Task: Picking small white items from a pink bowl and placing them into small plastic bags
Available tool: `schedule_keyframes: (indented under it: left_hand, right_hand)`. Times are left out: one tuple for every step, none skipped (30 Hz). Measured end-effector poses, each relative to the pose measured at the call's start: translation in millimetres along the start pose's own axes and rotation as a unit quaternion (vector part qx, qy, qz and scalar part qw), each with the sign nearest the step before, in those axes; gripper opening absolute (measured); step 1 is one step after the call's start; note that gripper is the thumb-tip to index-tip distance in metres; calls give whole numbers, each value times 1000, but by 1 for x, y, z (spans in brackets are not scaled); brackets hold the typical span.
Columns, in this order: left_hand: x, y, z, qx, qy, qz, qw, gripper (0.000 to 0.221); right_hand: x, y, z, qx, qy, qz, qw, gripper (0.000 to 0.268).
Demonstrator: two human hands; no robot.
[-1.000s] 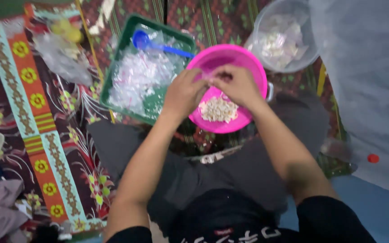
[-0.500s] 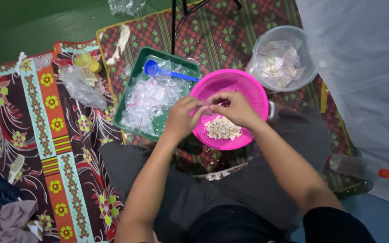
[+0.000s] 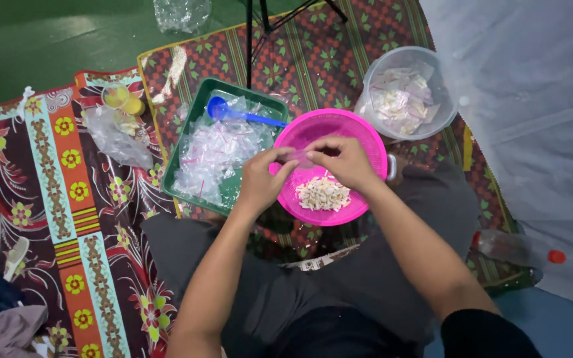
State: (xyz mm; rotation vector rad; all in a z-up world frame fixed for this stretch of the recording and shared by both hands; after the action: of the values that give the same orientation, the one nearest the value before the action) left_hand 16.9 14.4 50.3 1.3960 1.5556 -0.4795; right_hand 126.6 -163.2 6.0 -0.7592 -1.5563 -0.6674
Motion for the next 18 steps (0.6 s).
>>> schedule_keyframes:
  left_hand:
    - [5, -3, 0, -1, 12, -8, 1000, 9]
    - [6, -2, 1, -4, 11, -11, 1000, 9]
    - [6, -3, 0, -12, 2, -13, 1000, 7]
    - [7, -3, 0, -20, -7, -14, 1000, 5]
    - [5, -4, -1, -21, -7, -15, 1000, 5]
    - [3, -4, -1, -21, -11, -11, 1000, 6]
    - [0, -3, -1, -21, -14, -5, 1000, 6]
    - [0, -4, -1, -22, -14, -5, 1000, 6]
    - [-1, -3, -2, -28, -23, -2, 999, 5]
    - [-1, -2, -3, -35, -32, 1, 999, 5]
    - [-2, -1, -5, -36, -31, 1, 999, 5]
    - [-2, 0, -7, -40, -34, 0, 999, 5]
    - [-2, 0, -9, -44, -36, -1, 998, 5]
    - [-1, -1, -9, -45, -36, -3, 998, 5]
    - [0, -2, -8, -40, -35, -1, 999, 3]
    - [0, -3, -8, -35, -34, 0, 999, 2]
    - [1, -3, -7, -35, -34, -1, 999, 2]
    - [1, -4, -7, -32, -36, 0, 999, 3]
  right_hand:
    - [1, -1, -1, -12, 4, -2, 1000, 15]
    - [4, -1, -2, -8, 2, 0, 1000, 15]
    - [9, -1, -2, -6, 9, -15, 1000, 15]
    - [13, -1, -2, -5, 16, -31, 999, 15]
    - [14, -2, -1, -3, 16, -31, 999, 15]
    - [16, -3, 1, -1, 13, -42, 999, 16]
    - [18, -4, 2, 1, 9, -54, 998, 17]
    - [19, -4, 3, 1, 9, -55, 998, 17]
    - [22, -3, 4, -3, 11, -60, 998, 16]
    - [24, -3, 5, -7, 13, -64, 998, 14]
    - [21, -2, 5, -6, 13, -65, 998, 14]
    - [19, -1, 5, -6, 10, -70, 997, 15]
    - [16, -1, 5, -6, 7, -74, 997, 15]
    - [18, -1, 5, -5, 7, -73, 997, 15]
    - [19, -1, 6, -5, 12, -70, 997, 15]
    - [20, -1, 7, -5, 18, -66, 998, 15]
    - [19, -1, 7, -4, 18, -66, 998, 15]
    - [18, -1, 7, -3, 17, -68, 998, 15]
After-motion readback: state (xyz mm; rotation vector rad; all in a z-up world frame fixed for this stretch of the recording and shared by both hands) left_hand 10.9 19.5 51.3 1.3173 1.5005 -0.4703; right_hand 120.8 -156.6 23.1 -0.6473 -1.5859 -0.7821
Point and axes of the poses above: each hand's wrist, its own y-axis towards the middle knuckle, its own z-axis out of the palm, x = y × z, the point moved 4 cm from there along y, towards the middle knuckle, and after that the axes turned 3 degrees about y, right-handed, at the moved point
